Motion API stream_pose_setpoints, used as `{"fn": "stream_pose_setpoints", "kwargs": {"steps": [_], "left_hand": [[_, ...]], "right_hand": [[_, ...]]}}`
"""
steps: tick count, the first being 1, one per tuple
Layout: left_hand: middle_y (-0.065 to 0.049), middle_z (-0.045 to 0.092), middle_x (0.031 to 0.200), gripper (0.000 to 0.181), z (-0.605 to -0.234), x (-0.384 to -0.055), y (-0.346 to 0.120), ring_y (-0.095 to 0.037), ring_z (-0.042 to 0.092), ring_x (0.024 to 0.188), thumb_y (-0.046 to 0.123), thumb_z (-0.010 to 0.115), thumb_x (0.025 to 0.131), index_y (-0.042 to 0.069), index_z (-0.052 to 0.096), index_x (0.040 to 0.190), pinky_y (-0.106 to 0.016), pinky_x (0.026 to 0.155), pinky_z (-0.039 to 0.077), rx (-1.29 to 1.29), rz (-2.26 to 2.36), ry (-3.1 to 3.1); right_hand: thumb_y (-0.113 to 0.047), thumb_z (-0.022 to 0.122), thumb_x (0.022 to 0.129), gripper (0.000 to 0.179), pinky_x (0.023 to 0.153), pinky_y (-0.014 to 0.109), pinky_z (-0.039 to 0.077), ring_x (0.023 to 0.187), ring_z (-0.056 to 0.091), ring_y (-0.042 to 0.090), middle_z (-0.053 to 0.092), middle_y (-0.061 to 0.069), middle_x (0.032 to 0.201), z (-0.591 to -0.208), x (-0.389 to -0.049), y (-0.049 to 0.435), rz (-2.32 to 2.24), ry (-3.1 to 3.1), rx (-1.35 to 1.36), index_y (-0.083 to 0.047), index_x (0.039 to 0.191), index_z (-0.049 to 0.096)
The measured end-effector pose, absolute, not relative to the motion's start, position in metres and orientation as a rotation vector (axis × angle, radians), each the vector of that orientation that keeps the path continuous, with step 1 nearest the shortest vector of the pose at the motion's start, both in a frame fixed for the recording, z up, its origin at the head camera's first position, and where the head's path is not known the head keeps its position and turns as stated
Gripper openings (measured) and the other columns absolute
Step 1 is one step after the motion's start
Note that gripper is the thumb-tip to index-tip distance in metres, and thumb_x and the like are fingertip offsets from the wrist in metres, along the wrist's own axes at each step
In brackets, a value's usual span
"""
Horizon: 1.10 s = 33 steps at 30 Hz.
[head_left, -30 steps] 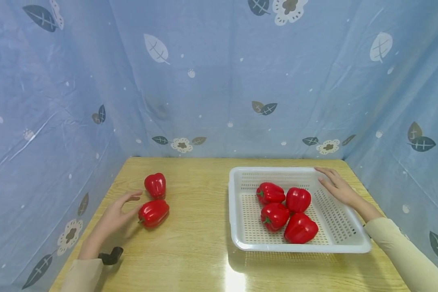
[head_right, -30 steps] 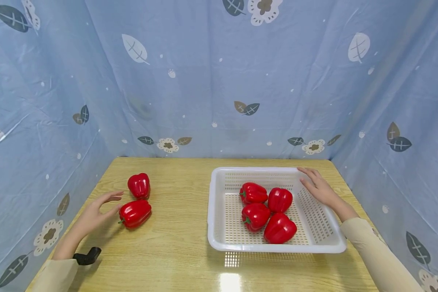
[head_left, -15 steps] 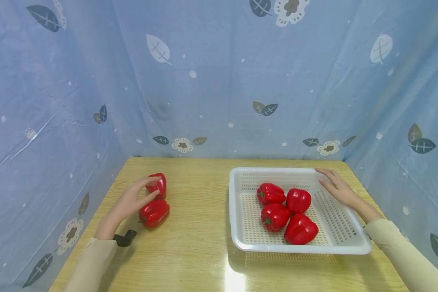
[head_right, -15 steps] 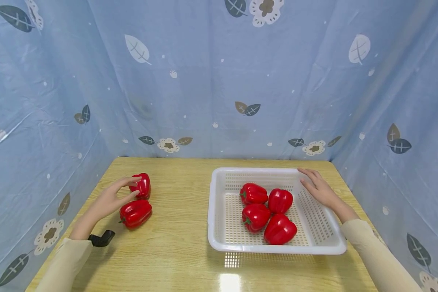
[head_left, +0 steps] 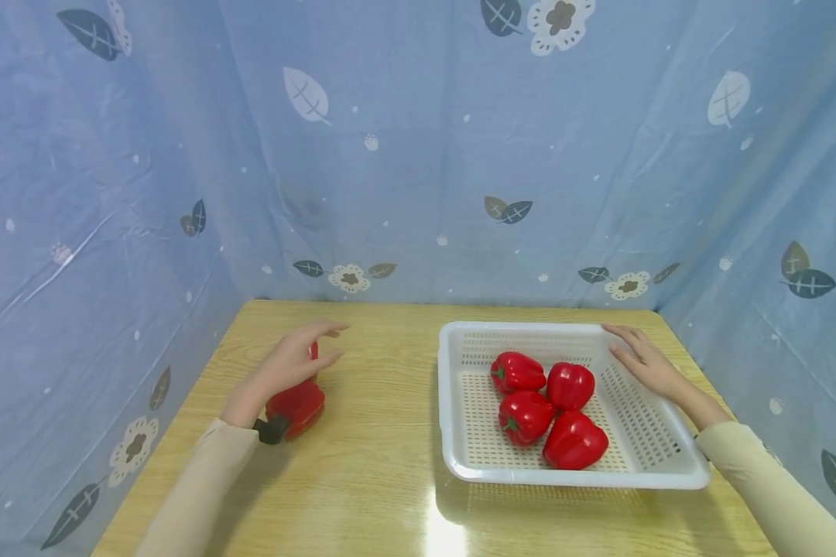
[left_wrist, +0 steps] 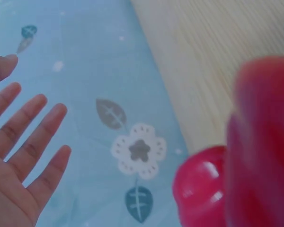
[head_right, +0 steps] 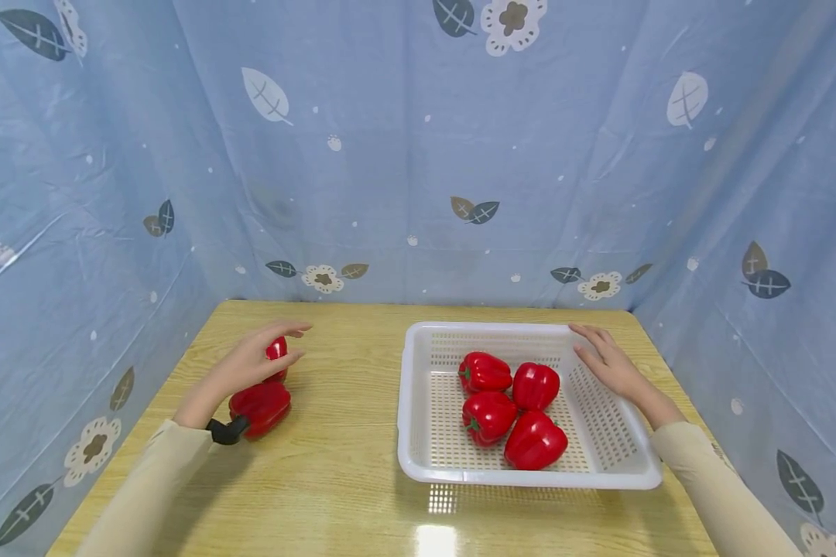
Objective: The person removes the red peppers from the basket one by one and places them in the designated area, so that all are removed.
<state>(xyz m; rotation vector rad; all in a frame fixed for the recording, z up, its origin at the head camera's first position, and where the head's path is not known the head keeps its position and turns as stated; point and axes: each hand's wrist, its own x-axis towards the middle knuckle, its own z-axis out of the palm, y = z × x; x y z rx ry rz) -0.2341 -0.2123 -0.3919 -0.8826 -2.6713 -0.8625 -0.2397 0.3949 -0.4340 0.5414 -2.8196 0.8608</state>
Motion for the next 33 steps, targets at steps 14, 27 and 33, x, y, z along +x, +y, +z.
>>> {"fn": "stream_pose_setpoints", "kwargs": {"steps": [14, 27, 33], "left_hand": [[0.004, 0.054, 0.128, 0.048, -0.384, -0.249, -0.171, -0.014, 0.054, 0.113, 0.034, 0.063, 0.088, 0.018, 0.051, 0.132, -0.038, 0.096, 0.044, -1.059, -0.855, -2.708], [0.005, 0.053, 0.129, 0.046, -0.389, -0.258, -0.125, -0.012, 0.054, 0.111, 0.028, 0.063, 0.088, 0.019, 0.051, 0.131, -0.035, 0.095, 0.045, -1.194, -0.816, -2.706], [0.003, 0.055, 0.129, 0.044, -0.392, -0.266, -0.101, -0.013, 0.055, 0.110, 0.028, 0.062, 0.088, 0.016, 0.052, 0.129, -0.032, 0.095, 0.045, -1.277, -0.819, -2.671]], "right_hand": [[-0.022, 0.045, 0.098, 0.050, 0.086, 0.071, 0.029, 0.120, 0.032, 0.047, 0.031, 0.027, 0.136, -0.431, -0.237, 0.395, 0.878, -2.862, 0.535, -0.008, 0.143, 0.031], [-0.022, 0.047, 0.097, 0.051, 0.085, 0.071, 0.030, 0.119, 0.033, 0.047, 0.032, 0.027, 0.135, -0.430, -0.240, 0.396, 0.846, -2.860, 0.566, -0.006, 0.143, 0.031], [-0.022, 0.047, 0.097, 0.051, 0.085, 0.072, 0.029, 0.121, 0.032, 0.048, 0.031, 0.028, 0.137, -0.429, -0.239, 0.395, 0.837, -2.860, 0.555, -0.006, 0.143, 0.032]]}}
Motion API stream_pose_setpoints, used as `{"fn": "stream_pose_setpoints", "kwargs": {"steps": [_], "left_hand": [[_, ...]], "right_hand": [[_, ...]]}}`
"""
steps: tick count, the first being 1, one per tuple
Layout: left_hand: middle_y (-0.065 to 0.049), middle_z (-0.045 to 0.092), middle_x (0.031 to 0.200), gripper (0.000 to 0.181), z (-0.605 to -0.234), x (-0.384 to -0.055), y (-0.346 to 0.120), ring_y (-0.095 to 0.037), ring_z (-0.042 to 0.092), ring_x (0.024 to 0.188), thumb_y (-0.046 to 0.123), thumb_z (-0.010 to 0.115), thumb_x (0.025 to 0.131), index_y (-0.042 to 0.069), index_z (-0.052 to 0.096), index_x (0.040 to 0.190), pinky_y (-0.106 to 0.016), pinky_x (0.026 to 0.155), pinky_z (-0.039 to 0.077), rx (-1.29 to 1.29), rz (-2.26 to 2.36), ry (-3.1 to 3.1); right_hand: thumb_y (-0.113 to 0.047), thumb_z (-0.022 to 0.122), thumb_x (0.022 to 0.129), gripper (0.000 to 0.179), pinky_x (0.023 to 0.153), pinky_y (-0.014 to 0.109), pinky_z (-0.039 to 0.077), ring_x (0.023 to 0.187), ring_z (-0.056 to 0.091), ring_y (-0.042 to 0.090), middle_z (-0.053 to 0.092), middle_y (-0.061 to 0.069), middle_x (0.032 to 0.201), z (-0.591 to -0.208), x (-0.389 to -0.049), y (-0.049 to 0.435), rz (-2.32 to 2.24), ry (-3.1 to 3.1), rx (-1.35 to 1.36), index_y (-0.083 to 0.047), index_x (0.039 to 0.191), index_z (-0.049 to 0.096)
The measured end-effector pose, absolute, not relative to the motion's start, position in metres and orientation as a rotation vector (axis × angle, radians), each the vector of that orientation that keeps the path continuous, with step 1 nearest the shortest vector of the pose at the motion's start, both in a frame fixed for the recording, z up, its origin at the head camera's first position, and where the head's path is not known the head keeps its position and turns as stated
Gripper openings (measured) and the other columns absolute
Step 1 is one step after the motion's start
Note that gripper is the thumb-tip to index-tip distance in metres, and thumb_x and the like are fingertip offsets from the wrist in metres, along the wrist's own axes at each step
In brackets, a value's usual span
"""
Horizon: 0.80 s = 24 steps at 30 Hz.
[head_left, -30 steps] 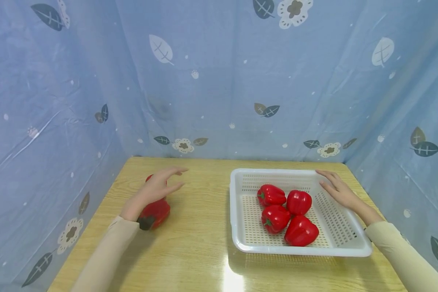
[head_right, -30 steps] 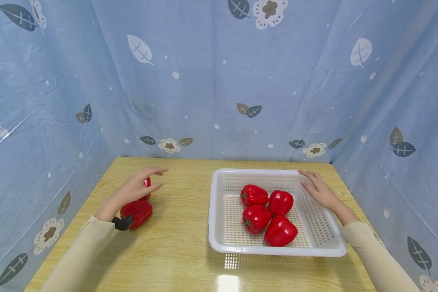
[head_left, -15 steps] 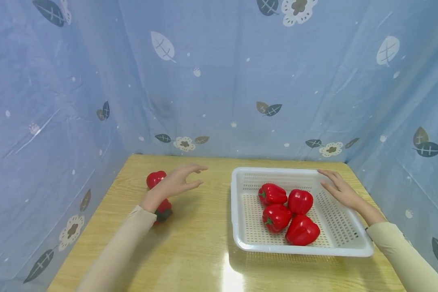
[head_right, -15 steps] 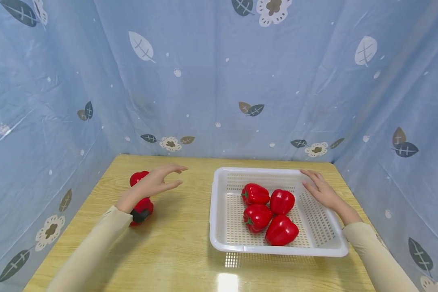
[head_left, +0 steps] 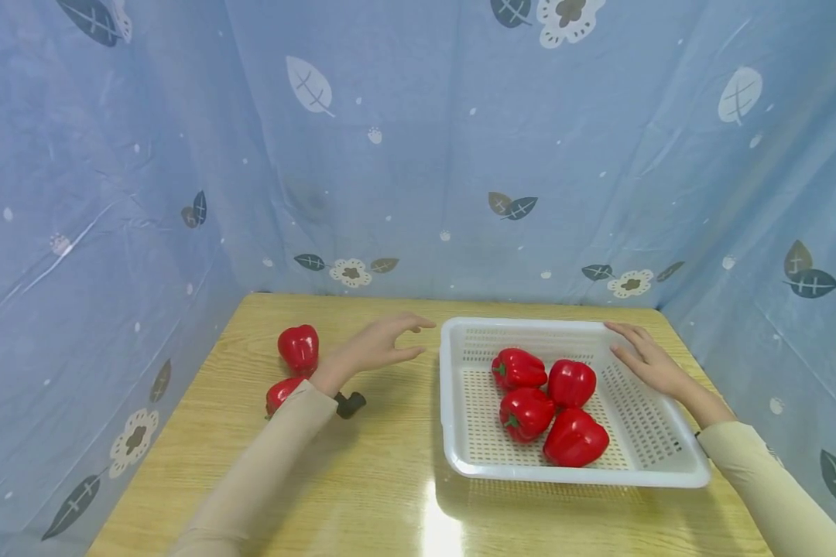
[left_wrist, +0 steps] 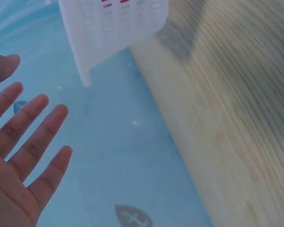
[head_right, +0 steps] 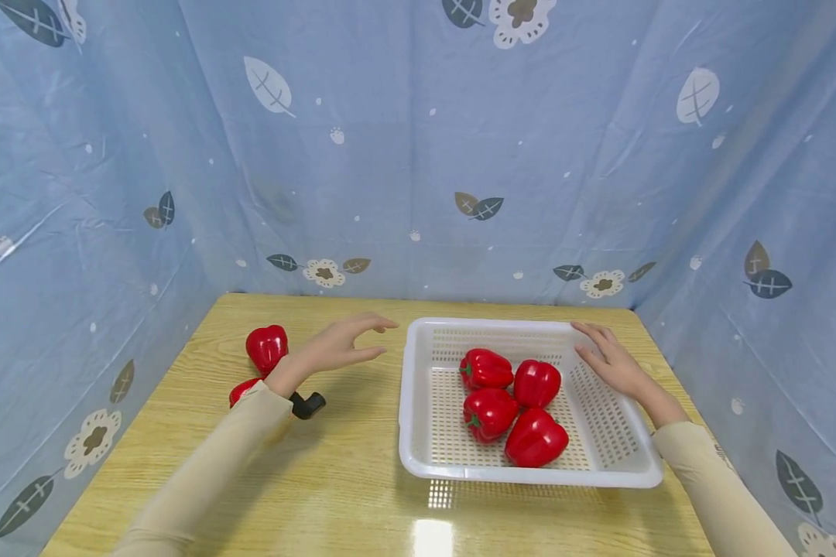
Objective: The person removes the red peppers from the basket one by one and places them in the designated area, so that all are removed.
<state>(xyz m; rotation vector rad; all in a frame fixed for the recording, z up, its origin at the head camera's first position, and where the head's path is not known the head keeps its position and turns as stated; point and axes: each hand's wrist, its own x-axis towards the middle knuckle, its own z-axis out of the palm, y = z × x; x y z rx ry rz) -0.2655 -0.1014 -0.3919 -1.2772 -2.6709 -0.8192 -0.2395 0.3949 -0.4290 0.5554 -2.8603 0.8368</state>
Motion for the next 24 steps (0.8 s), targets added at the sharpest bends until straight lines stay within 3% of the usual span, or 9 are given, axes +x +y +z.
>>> {"fn": "stream_pose_setpoints", "kwargs": {"steps": [24], "left_hand": [[0.004, 0.052, 0.131, 0.042, -0.395, -0.280, -0.027, -0.011, 0.054, 0.111, 0.030, 0.057, 0.092, 0.019, 0.049, 0.132, -0.026, 0.095, 0.044, -1.463, -0.749, -2.665]], "right_hand": [[-0.021, 0.046, 0.097, 0.051, 0.086, 0.073, 0.028, 0.121, 0.031, 0.049, 0.031, 0.028, 0.137, -0.429, -0.238, 0.392, 0.816, -2.854, 0.551, -0.004, 0.142, 0.031]]}}
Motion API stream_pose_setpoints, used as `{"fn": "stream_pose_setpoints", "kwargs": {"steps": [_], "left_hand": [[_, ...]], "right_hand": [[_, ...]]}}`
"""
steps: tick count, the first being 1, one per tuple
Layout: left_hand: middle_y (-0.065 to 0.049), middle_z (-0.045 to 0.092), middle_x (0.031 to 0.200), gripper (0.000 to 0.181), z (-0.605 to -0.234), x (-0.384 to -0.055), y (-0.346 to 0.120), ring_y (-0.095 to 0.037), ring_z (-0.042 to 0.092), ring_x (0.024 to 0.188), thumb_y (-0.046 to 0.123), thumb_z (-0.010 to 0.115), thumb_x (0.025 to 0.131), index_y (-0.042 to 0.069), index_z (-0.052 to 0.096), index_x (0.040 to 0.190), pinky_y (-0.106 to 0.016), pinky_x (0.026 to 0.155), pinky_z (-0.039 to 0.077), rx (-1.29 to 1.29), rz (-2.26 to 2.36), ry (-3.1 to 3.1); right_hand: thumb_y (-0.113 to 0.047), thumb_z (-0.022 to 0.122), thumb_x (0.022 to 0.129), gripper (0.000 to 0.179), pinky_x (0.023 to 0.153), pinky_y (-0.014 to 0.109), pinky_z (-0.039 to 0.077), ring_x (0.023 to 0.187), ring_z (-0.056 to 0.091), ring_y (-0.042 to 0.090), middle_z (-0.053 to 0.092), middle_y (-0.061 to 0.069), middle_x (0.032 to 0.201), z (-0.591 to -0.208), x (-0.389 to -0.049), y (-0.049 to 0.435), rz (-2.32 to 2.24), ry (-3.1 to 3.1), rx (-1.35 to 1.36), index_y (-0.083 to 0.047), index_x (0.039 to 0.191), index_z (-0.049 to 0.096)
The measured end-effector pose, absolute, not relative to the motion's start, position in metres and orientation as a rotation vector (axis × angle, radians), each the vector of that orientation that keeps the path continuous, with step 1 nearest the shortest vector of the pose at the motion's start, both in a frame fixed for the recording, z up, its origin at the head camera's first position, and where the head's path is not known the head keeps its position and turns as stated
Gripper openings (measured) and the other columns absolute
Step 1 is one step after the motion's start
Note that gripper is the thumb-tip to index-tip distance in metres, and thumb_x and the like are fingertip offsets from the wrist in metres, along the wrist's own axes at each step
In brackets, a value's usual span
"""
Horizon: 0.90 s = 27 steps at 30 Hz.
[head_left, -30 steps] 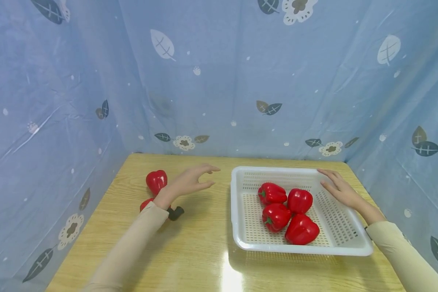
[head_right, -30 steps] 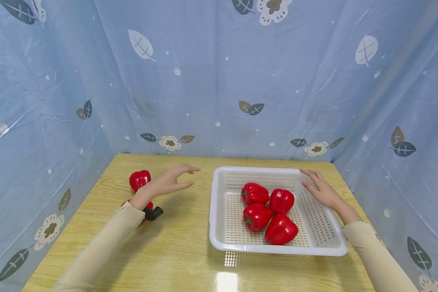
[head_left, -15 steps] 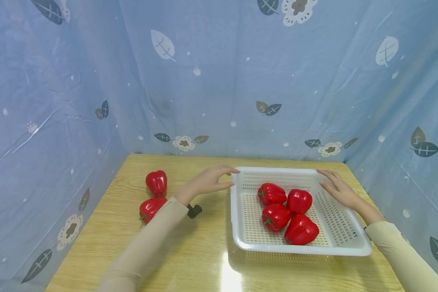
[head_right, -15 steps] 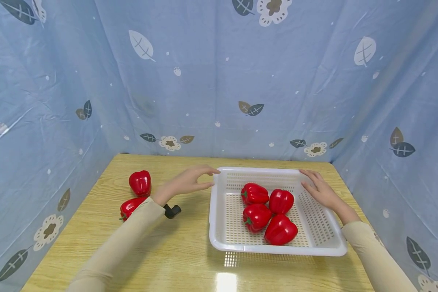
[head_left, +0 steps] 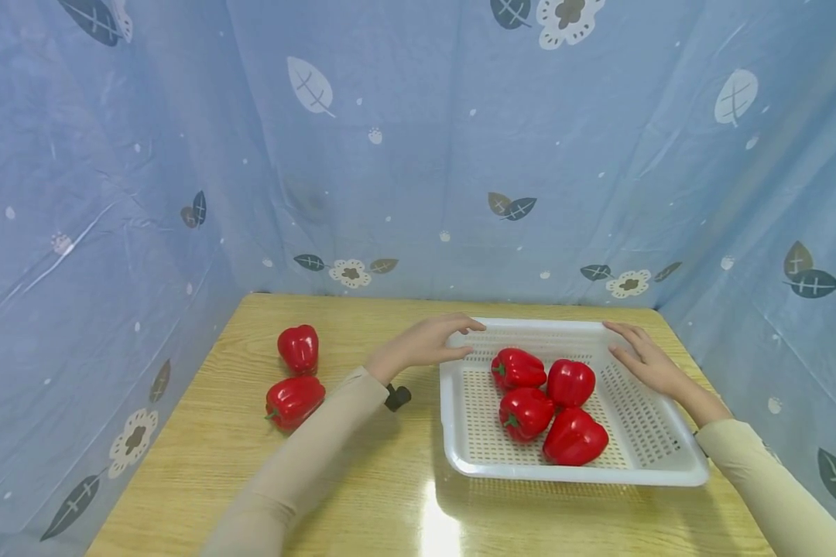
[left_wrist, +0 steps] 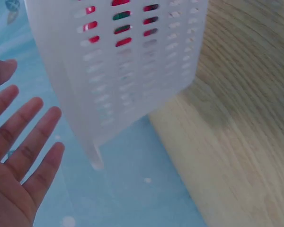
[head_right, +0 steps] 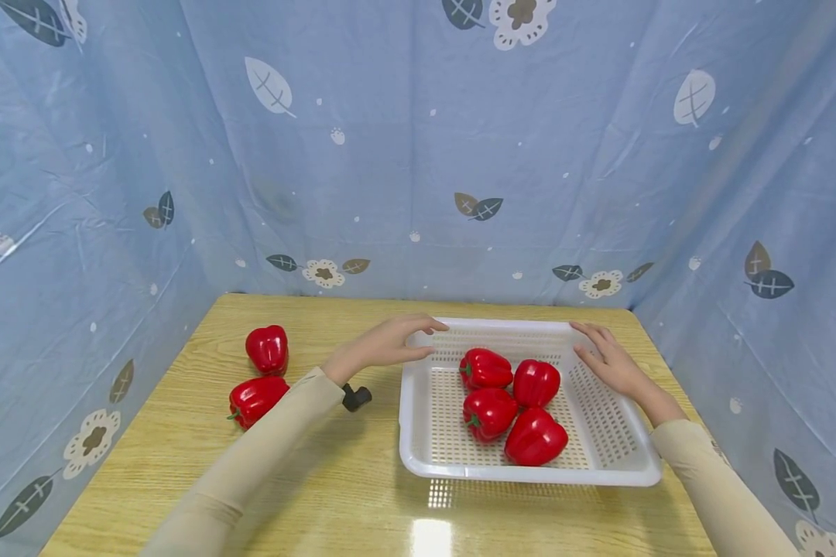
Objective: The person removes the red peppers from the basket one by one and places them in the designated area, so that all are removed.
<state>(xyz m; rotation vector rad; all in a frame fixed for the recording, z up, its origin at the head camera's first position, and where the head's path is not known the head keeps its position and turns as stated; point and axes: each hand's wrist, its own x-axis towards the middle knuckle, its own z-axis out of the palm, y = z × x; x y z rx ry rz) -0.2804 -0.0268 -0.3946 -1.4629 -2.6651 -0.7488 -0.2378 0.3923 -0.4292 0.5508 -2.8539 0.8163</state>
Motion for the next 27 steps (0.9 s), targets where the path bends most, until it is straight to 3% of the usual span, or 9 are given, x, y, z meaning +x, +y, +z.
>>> {"fn": "stream_pose_setpoints", "kwargs": {"steps": [12, 27], "left_hand": [[0.001, 0.053, 0.130, 0.044, -0.376, -0.287, 0.007, -0.014, 0.053, 0.115, 0.028, 0.058, 0.091, 0.017, 0.049, 0.133, -0.025, 0.097, 0.042, -1.574, -0.672, -2.715], [0.001, 0.044, 0.139, 0.060, -0.370, -0.292, 0.037, -0.019, 0.049, 0.121, 0.041, 0.059, 0.088, 0.015, 0.041, 0.139, -0.027, 0.099, 0.040, -1.598, -0.680, -2.915]], "right_hand": [[-0.021, 0.047, 0.097, 0.051, 0.086, 0.072, 0.029, 0.119, 0.034, 0.047, 0.032, 0.026, 0.136, -0.430, -0.238, 0.392, 0.800, -2.854, 0.529, -0.004, 0.142, 0.031], [-0.022, 0.046, 0.097, 0.051, 0.087, 0.073, 0.029, 0.120, 0.033, 0.048, 0.032, 0.026, 0.136, -0.430, -0.239, 0.392, 0.796, -2.859, 0.534, -0.004, 0.142, 0.031]]}}
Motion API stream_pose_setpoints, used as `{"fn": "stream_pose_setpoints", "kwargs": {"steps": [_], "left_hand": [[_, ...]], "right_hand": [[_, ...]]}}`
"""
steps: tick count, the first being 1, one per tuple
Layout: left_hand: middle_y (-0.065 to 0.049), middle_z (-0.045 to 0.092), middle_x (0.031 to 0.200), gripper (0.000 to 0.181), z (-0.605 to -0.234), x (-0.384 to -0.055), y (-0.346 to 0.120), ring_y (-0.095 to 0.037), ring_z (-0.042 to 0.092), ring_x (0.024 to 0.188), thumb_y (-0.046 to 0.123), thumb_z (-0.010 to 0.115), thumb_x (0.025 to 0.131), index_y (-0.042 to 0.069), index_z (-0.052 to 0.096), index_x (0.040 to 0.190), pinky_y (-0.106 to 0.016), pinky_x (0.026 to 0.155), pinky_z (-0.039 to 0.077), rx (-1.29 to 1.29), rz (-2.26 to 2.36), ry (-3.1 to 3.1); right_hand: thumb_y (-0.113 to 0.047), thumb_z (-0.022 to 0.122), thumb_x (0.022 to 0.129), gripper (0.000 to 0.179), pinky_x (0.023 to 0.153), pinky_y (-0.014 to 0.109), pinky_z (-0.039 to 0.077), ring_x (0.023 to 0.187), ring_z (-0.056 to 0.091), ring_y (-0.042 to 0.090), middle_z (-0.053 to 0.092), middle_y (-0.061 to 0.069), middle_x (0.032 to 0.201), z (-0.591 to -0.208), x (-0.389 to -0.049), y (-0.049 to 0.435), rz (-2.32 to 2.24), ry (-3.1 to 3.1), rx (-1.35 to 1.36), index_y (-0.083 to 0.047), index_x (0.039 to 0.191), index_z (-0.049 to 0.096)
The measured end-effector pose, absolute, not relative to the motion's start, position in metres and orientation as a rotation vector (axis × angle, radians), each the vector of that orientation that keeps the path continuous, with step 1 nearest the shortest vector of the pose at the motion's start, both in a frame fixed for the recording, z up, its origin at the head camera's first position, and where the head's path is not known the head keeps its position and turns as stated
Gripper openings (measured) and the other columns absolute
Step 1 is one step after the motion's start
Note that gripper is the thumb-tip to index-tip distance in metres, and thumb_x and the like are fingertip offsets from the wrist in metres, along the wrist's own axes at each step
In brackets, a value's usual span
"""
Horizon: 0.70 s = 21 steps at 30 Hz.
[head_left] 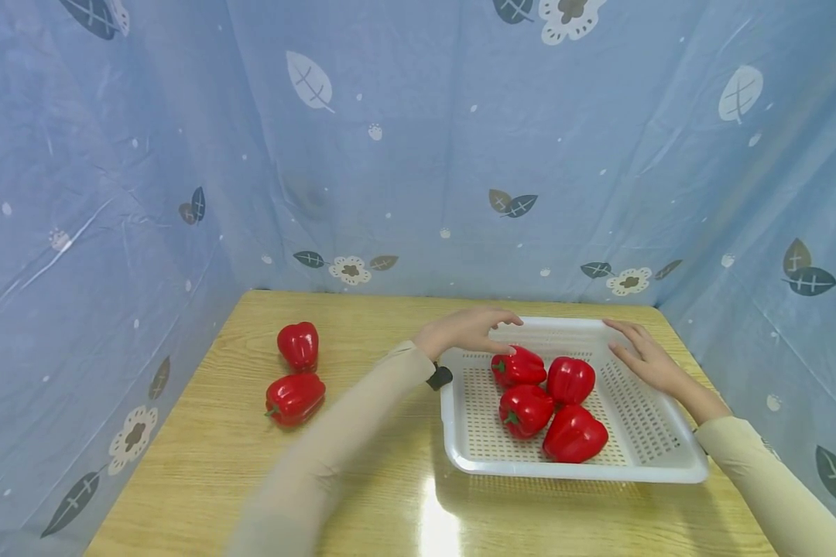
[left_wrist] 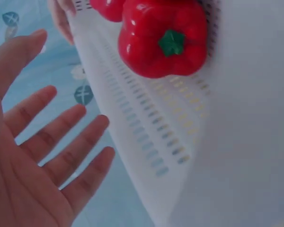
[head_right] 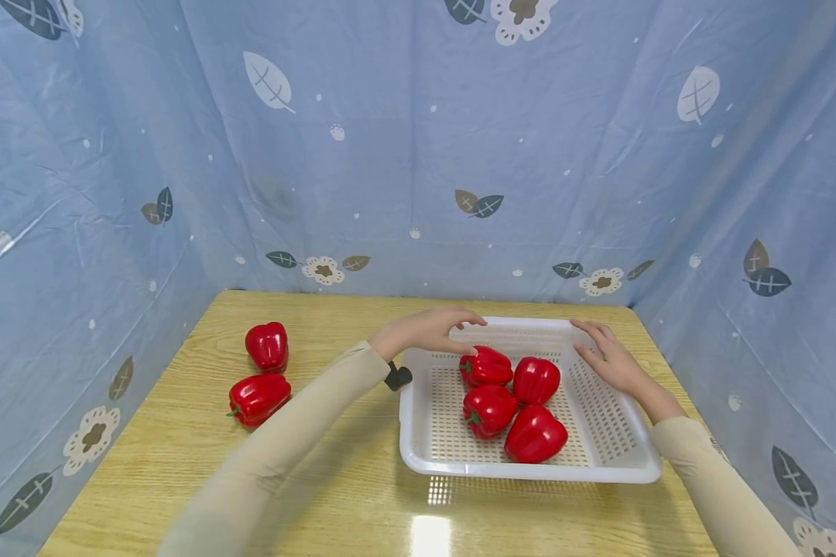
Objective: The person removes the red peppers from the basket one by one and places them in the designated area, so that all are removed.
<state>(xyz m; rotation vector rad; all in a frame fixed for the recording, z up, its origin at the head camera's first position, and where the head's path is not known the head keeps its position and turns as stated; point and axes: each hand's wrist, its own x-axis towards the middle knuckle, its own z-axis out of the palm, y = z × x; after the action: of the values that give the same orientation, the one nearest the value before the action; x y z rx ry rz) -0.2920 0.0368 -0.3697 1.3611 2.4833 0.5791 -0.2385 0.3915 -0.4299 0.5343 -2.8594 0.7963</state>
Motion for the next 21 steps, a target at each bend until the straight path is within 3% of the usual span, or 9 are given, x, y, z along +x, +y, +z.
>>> {"fn": "stream_pose_setpoints", "kwargs": {"steps": [9, 21], "left_hand": [[-0.007, 0.047, 0.136, 0.061, -0.372, -0.295, 0.051, -0.021, 0.047, 0.122, 0.038, 0.061, 0.087, 0.011, 0.042, 0.138, -0.029, 0.098, 0.042, 1.261, 0.556, 2.483], [-0.001, 0.049, 0.133, 0.064, -0.387, -0.285, 0.071, -0.014, 0.049, 0.116, 0.044, 0.068, 0.080, 0.017, 0.046, 0.134, -0.026, 0.087, 0.045, 0.988, 0.370, 2.538]], "right_hand": [[-0.021, 0.047, 0.097, 0.051, 0.087, 0.073, 0.028, 0.120, 0.033, 0.049, 0.032, 0.027, 0.137, -0.430, -0.241, 0.392, 0.787, -2.857, 0.537, -0.004, 0.142, 0.031], [-0.020, 0.047, 0.097, 0.050, 0.086, 0.072, 0.028, 0.120, 0.032, 0.049, 0.032, 0.028, 0.136, -0.432, -0.240, 0.392, 0.790, -2.849, 0.544, -0.003, 0.142, 0.032]]}}
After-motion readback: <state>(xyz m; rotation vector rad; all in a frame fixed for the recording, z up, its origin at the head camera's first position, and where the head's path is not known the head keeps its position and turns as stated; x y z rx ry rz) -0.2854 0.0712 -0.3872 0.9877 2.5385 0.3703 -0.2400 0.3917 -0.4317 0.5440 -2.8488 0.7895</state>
